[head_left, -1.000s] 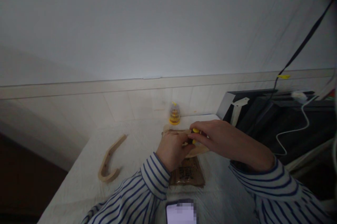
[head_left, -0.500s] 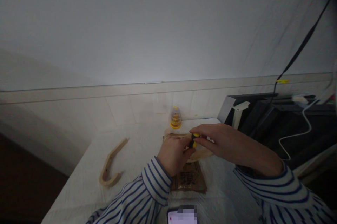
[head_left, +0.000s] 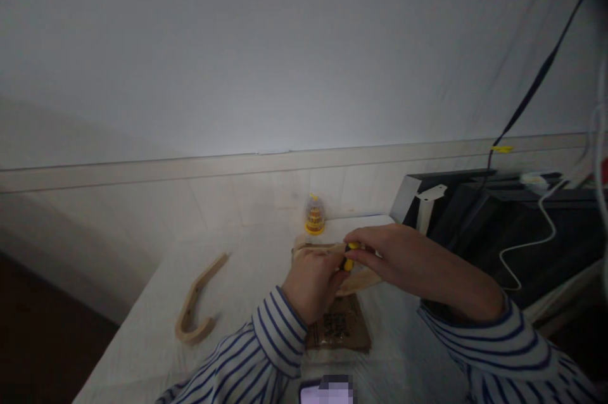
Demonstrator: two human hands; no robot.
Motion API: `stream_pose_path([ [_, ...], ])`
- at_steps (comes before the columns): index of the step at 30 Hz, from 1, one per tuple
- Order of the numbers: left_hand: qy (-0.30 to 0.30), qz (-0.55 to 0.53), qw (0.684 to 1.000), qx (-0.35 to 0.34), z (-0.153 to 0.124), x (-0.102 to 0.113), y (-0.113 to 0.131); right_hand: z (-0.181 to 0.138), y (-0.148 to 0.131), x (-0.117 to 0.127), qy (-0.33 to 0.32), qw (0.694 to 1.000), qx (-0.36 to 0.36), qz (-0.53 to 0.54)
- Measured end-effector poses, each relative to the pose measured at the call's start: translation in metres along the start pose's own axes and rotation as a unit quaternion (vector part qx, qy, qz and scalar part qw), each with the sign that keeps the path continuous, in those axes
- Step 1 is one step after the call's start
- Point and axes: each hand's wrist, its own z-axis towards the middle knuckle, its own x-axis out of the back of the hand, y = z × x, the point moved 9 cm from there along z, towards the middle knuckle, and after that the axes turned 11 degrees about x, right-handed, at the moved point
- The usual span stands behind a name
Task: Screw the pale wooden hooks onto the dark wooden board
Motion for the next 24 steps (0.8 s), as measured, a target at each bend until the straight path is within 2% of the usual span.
stream_pose_path([
  [6,-0.009,0.003,1.0,-0.004,0.0004,0.0018,0.0024,-0.0011,0.0003,-0.0004,0.01,1.0,-0.005,-0.01],
  [24,0.031,-0.012,0.999,0.026,0.0019,0.0023,-0.0006,-0.001,0.0007,0.0,0.009,1.0,-0.002,-0.008],
])
